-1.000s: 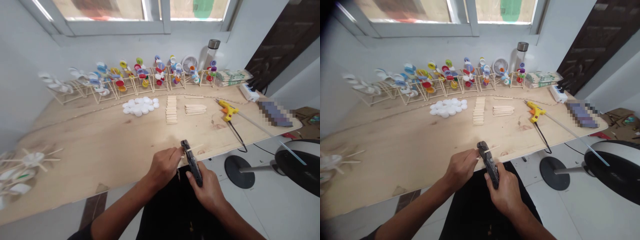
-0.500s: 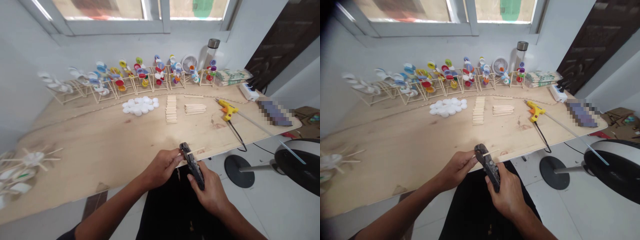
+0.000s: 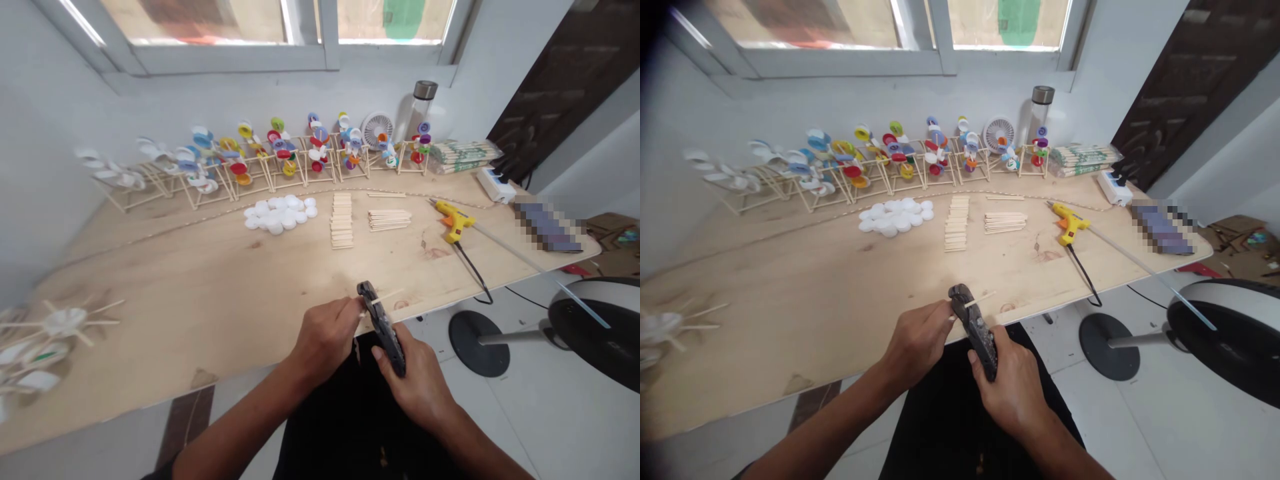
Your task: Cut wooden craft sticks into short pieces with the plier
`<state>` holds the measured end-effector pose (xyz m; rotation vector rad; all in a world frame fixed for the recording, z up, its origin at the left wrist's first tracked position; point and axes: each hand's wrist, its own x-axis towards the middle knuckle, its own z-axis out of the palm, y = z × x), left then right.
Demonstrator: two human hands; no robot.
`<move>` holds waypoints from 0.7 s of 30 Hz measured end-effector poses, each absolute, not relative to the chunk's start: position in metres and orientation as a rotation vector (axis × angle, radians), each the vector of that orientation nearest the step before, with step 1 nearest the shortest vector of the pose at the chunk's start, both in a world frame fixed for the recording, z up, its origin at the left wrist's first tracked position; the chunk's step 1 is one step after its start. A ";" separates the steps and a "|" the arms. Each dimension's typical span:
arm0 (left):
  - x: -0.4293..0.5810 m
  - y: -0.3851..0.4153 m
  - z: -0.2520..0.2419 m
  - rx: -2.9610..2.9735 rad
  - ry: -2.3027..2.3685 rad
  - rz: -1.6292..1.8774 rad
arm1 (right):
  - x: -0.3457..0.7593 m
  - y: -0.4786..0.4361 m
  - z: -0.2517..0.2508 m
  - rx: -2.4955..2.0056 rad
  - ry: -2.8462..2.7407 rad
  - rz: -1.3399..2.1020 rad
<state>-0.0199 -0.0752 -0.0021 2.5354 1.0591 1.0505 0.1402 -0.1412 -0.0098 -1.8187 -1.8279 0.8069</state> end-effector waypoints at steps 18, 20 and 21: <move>-0.022 -0.075 0.015 2.236 1.068 0.667 | 0.142 -0.147 -0.012 -1.831 -1.851 0.817; -0.019 -0.081 0.007 2.413 1.188 0.774 | 0.141 -0.148 -0.012 -1.835 -1.832 0.813; -0.017 -0.083 0.004 2.513 1.243 0.822 | 0.140 -0.149 -0.011 -1.835 -1.820 0.818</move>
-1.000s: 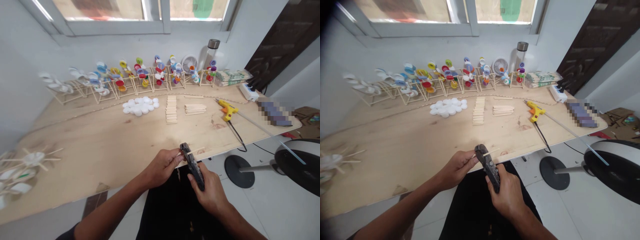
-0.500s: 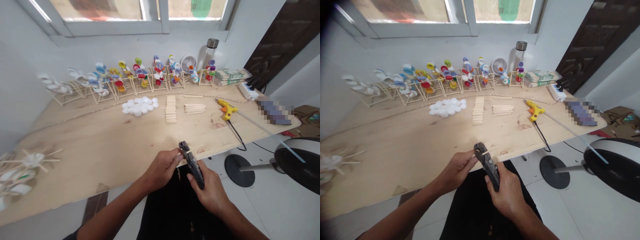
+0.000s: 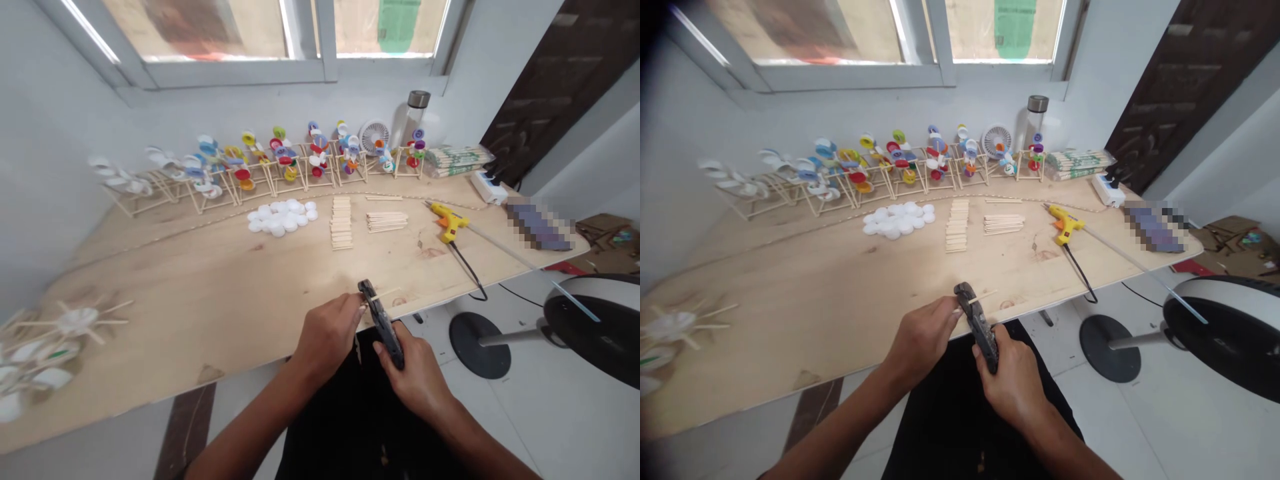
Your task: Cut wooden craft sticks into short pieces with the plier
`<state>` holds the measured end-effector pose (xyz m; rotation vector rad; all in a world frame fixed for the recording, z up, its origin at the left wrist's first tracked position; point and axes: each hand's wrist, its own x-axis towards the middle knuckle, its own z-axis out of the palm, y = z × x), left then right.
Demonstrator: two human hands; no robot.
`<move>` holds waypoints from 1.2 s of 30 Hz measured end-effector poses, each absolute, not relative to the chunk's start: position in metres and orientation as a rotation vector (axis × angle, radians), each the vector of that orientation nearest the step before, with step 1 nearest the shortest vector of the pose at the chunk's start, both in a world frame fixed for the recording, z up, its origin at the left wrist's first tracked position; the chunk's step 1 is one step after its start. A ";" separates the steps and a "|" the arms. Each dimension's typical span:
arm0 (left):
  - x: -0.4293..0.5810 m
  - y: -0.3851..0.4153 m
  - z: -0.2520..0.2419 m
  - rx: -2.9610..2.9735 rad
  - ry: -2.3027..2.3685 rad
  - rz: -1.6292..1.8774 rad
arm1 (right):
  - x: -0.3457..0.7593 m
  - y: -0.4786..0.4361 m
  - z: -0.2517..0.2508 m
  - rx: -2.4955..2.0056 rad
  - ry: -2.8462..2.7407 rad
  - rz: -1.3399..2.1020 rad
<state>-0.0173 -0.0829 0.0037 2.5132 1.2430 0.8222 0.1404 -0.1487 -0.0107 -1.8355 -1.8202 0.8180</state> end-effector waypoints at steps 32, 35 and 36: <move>-0.025 -0.076 0.031 2.439 1.226 0.879 | 0.132 -0.136 0.011 -1.812 -1.857 0.811; -0.030 -0.071 0.038 2.455 1.245 0.866 | 0.129 -0.128 0.014 -1.819 -1.920 0.716; -0.031 -0.069 0.039 2.462 1.257 0.859 | 0.128 -0.125 0.015 -1.823 -1.942 0.680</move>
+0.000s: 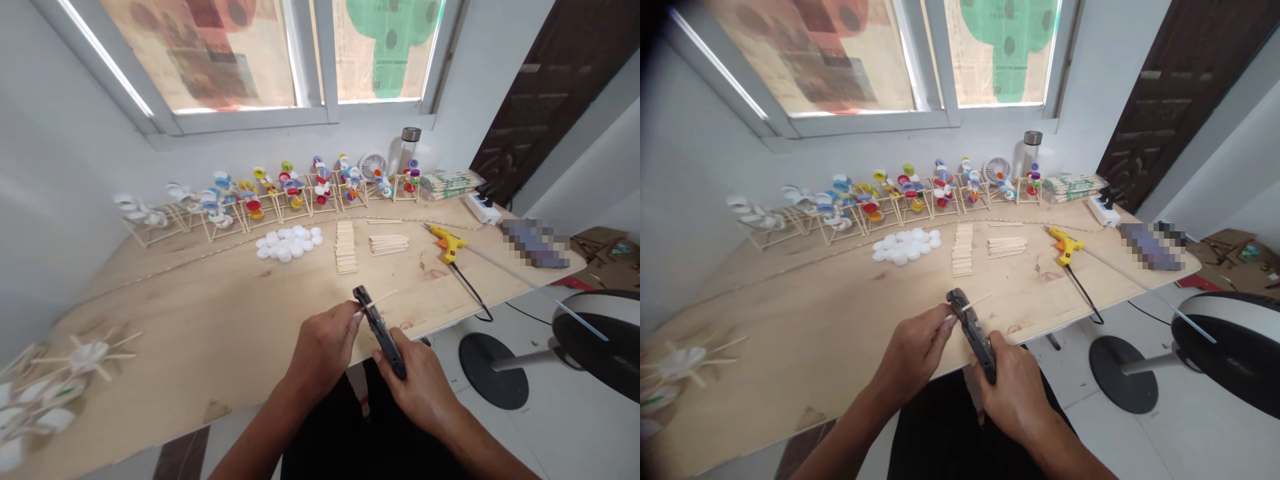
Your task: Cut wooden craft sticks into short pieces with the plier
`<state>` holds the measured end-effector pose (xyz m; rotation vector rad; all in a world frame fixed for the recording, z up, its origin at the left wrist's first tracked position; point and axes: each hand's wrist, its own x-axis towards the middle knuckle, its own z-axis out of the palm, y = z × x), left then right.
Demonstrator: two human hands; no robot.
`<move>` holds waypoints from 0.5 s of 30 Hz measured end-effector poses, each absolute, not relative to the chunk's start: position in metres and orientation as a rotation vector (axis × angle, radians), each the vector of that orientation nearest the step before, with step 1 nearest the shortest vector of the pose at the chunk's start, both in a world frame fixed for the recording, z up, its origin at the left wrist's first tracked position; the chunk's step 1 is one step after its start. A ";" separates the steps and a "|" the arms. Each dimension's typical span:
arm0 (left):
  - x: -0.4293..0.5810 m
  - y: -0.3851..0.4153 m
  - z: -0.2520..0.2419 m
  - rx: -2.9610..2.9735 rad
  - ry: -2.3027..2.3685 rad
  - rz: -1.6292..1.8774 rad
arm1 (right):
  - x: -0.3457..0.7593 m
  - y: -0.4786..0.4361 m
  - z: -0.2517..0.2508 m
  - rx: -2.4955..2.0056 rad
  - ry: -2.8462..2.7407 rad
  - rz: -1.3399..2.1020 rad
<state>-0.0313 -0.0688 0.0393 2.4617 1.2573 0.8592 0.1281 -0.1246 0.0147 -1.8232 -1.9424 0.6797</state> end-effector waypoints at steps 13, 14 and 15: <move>-0.041 -0.041 0.033 2.455 1.368 0.777 | 0.114 -0.090 0.001 -1.741 -2.009 0.502; -0.042 -0.038 0.031 2.458 1.364 0.776 | 0.113 -0.088 0.001 -1.746 -2.011 0.497; -0.042 -0.036 0.030 2.459 1.354 0.776 | 0.113 -0.087 0.000 -1.749 -2.008 0.493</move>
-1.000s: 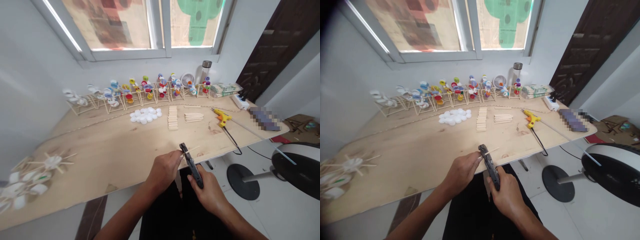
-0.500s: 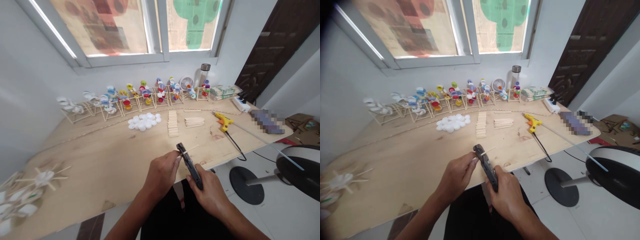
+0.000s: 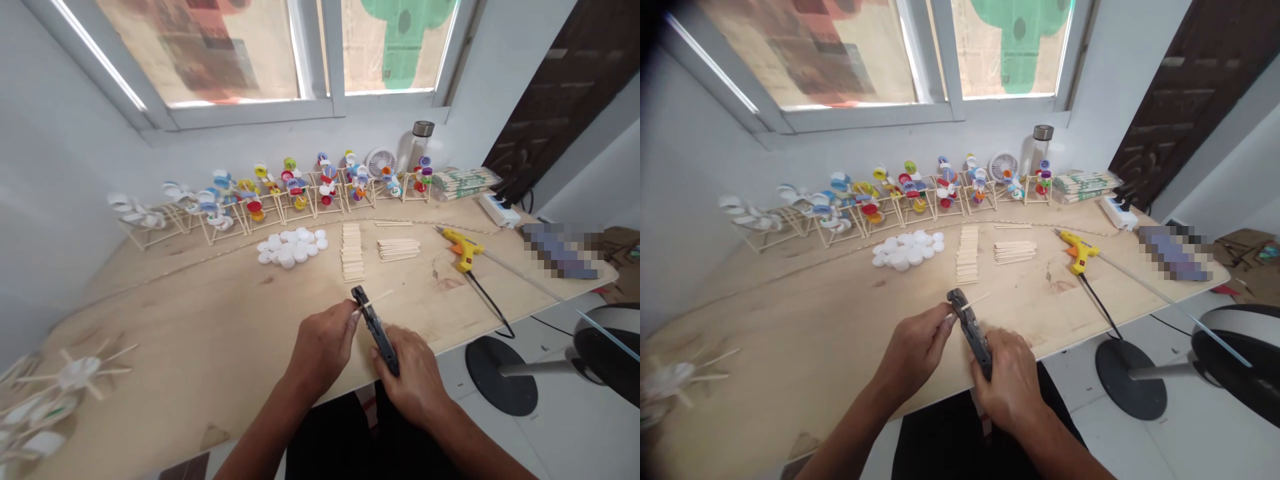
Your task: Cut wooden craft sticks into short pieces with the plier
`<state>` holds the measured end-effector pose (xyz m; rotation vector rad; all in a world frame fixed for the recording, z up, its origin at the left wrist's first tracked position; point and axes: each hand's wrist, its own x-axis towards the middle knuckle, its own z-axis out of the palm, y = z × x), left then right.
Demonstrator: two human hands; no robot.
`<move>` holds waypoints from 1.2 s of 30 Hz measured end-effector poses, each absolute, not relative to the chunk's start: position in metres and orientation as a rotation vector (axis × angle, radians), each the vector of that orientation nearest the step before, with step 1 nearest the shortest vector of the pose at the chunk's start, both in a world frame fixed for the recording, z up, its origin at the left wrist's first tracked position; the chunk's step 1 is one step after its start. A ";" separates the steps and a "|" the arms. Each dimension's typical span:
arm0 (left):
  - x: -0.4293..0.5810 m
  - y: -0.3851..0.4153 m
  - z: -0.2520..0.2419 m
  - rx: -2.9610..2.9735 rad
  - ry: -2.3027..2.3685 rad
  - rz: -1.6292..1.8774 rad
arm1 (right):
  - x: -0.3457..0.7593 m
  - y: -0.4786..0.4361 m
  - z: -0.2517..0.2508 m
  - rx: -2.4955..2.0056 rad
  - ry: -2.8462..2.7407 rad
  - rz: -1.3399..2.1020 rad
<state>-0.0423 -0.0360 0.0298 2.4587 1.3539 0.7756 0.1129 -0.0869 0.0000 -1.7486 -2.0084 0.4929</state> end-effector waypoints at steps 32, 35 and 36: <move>-0.044 -0.018 0.007 2.640 1.312 0.963 | 0.115 -0.078 -0.002 -1.771 -1.954 0.620; -0.043 -0.022 0.007 2.693 1.358 0.959 | 0.115 -0.080 0.001 -1.774 -1.964 0.636; -0.042 -0.022 0.006 2.686 1.356 0.963 | 0.115 -0.080 0.002 -1.771 -1.969 0.640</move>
